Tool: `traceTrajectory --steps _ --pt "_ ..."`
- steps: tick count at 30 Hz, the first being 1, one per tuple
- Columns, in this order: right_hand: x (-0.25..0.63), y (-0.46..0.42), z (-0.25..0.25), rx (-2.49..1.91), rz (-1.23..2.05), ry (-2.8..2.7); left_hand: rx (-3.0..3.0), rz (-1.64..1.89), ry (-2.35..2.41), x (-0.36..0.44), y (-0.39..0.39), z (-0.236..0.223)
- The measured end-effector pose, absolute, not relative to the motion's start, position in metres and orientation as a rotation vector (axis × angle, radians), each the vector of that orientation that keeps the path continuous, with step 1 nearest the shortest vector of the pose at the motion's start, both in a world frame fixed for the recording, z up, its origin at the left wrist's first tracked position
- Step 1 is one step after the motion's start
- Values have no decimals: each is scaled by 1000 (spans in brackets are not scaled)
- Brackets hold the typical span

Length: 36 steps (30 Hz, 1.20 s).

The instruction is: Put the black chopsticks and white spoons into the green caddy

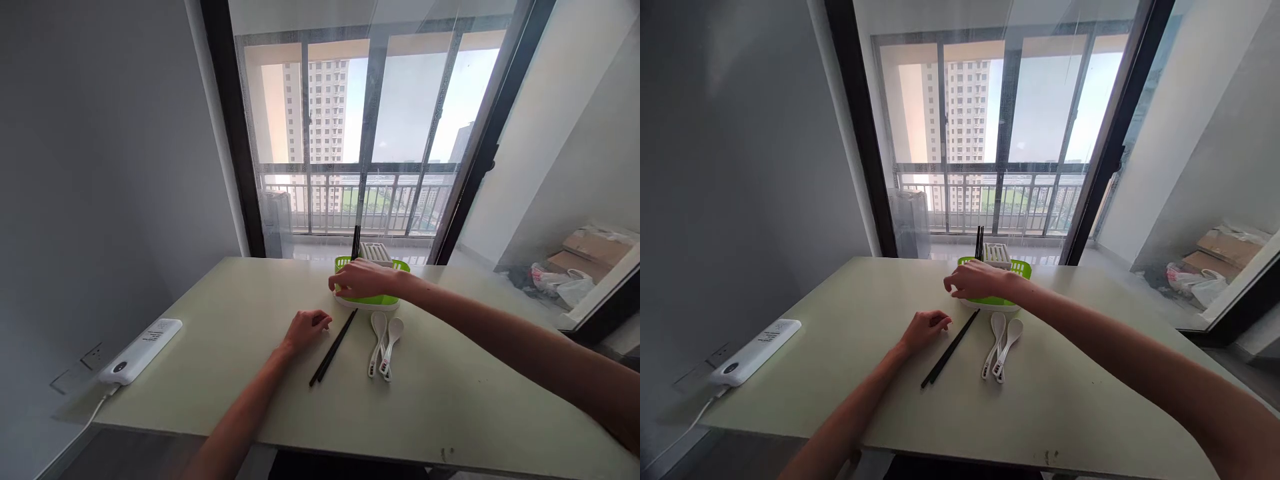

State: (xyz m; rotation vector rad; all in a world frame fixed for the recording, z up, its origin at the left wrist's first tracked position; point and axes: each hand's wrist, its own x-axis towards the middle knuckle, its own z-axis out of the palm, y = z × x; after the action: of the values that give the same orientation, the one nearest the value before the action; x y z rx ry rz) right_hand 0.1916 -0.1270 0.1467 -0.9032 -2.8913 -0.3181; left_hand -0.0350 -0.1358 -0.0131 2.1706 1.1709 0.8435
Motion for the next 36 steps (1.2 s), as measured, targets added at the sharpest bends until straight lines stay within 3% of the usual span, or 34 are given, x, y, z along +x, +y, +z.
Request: traceTrajectory --steps 8,15,22,28,32,34,36 --pt "175 -146 58 -857 -554 -3227 2187 853 1195 -35 -136 -14" --pt "161 -149 40 -830 -556 -3218 2178 850 1178 -35 -133 -14" --pt "164 -146 63 -897 -553 -3211 2081 845 1110 -34 -140 -4" --pt "176 -138 109 -1056 -520 -3198 1931 651 824 -32 -146 2" --pt "187 -137 144 -1161 -474 -3171 1939 720 800 -26 -146 -1" --pt "191 -138 162 -1193 -369 -3118 1944 816 792 -25 -146 -1" --pt "194 -140 178 -1188 -50 -3041 1959 919 787 -24 -148 1"
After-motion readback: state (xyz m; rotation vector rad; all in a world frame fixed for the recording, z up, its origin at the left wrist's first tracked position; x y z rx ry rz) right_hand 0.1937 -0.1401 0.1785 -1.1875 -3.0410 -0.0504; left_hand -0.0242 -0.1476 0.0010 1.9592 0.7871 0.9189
